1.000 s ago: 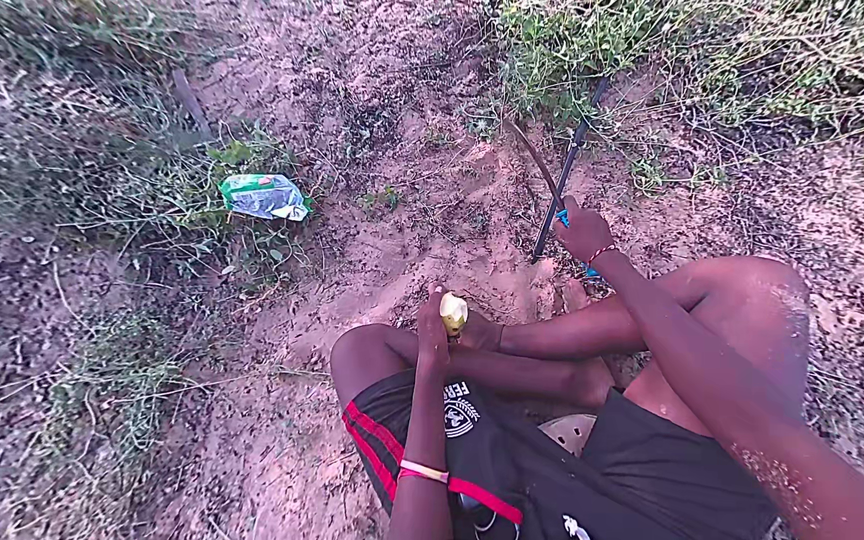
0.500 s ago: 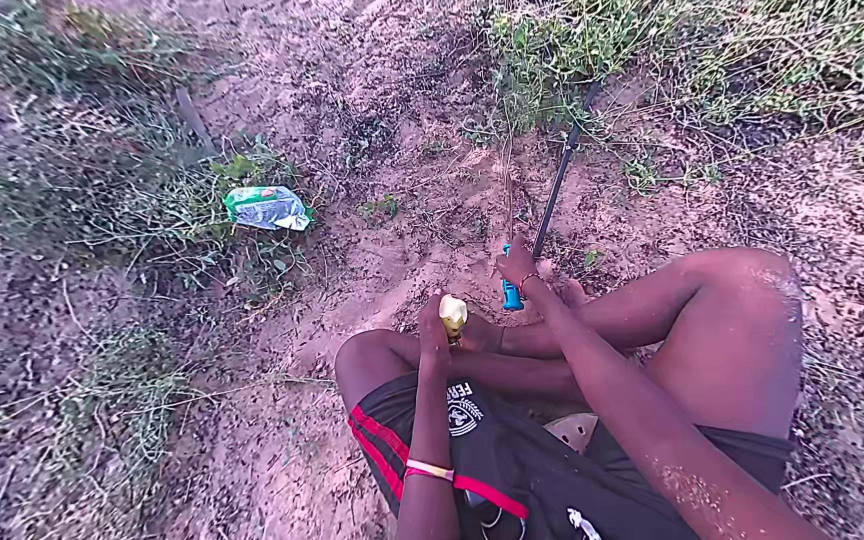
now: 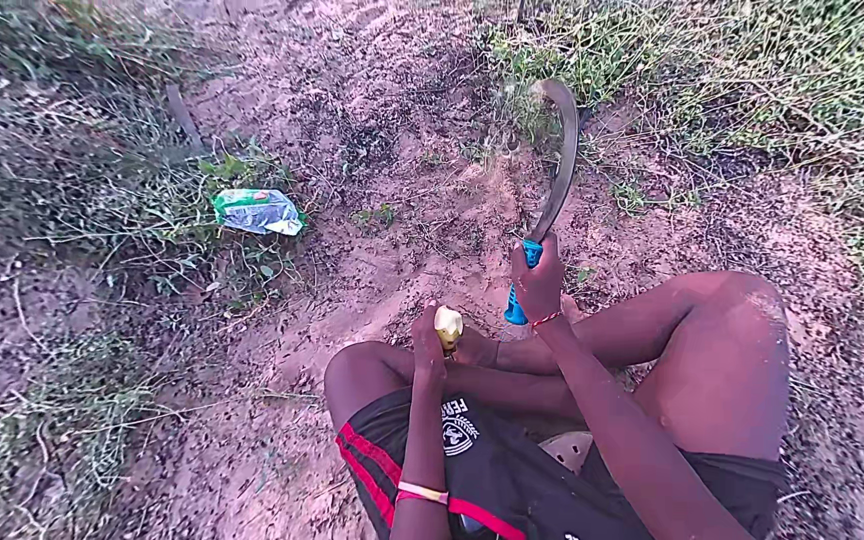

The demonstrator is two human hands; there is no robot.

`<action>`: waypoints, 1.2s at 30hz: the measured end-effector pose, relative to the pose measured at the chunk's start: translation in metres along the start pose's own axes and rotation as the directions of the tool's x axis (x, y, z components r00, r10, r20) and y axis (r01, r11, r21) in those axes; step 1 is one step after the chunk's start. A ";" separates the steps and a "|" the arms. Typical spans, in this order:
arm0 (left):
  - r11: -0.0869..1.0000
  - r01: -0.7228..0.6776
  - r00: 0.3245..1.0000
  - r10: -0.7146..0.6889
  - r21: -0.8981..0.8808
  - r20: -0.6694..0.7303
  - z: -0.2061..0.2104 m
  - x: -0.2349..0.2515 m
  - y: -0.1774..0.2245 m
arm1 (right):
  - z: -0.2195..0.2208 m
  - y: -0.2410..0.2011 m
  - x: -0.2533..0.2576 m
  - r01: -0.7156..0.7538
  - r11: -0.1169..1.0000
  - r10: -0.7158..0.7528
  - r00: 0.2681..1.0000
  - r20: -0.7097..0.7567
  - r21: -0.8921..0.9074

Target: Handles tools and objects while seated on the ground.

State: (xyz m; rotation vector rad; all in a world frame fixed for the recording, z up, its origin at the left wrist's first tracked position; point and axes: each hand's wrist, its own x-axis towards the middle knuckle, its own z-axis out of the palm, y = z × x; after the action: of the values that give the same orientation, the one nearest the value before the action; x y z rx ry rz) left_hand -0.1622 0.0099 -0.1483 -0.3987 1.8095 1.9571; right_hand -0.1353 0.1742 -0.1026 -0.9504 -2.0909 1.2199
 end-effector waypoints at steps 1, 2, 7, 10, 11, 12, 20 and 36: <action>1.000 -0.001 1.000 0.001 0.004 0.003 0.001 -0.001 0.001 | -0.004 -0.002 0.004 0.105 0.994 -0.104 0.992 -0.075 0.004; 1.000 -0.001 1.000 0.001 0.011 0.006 0.001 -0.001 0.002 | -0.009 -0.004 0.009 0.197 0.980 -0.196 0.968 -0.154 -0.007; 0.999 0.004 1.000 -0.005 0.035 0.022 0.000 -0.001 0.000 | -0.020 0.004 0.031 0.374 0.927 -0.340 0.857 -0.387 0.012; 0.999 0.018 1.000 -0.018 0.036 0.008 0.001 0.000 0.001 | 0.000 0.004 0.059 0.258 0.957 -0.186 0.897 -0.401 0.132; 0.999 0.026 1.000 -0.026 0.040 0.002 0.001 0.001 0.000 | 0.010 0.004 0.071 0.156 0.975 -0.090 0.927 -0.363 0.157; 0.998 0.035 0.999 -0.035 0.047 0.009 0.001 0.001 0.000 | 0.021 0.006 0.086 0.033 0.986 0.016 0.957 -0.288 0.163; 0.998 0.026 1.000 -0.027 0.059 0.010 -0.002 -0.002 -0.003 | 0.057 0.078 0.114 -0.364 0.910 0.415 0.812 0.410 -0.200; 0.998 0.029 0.999 -0.030 0.057 0.020 0.001 0.011 -0.008 | -0.069 -0.013 0.124 0.260 0.952 -0.296 0.919 -0.260 -0.163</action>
State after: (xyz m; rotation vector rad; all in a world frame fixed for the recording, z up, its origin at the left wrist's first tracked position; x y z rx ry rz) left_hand -0.1677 0.0125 -0.1608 -0.3830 1.8319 1.8788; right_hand -0.1647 0.3026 -0.0481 -0.7917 -2.0058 0.7675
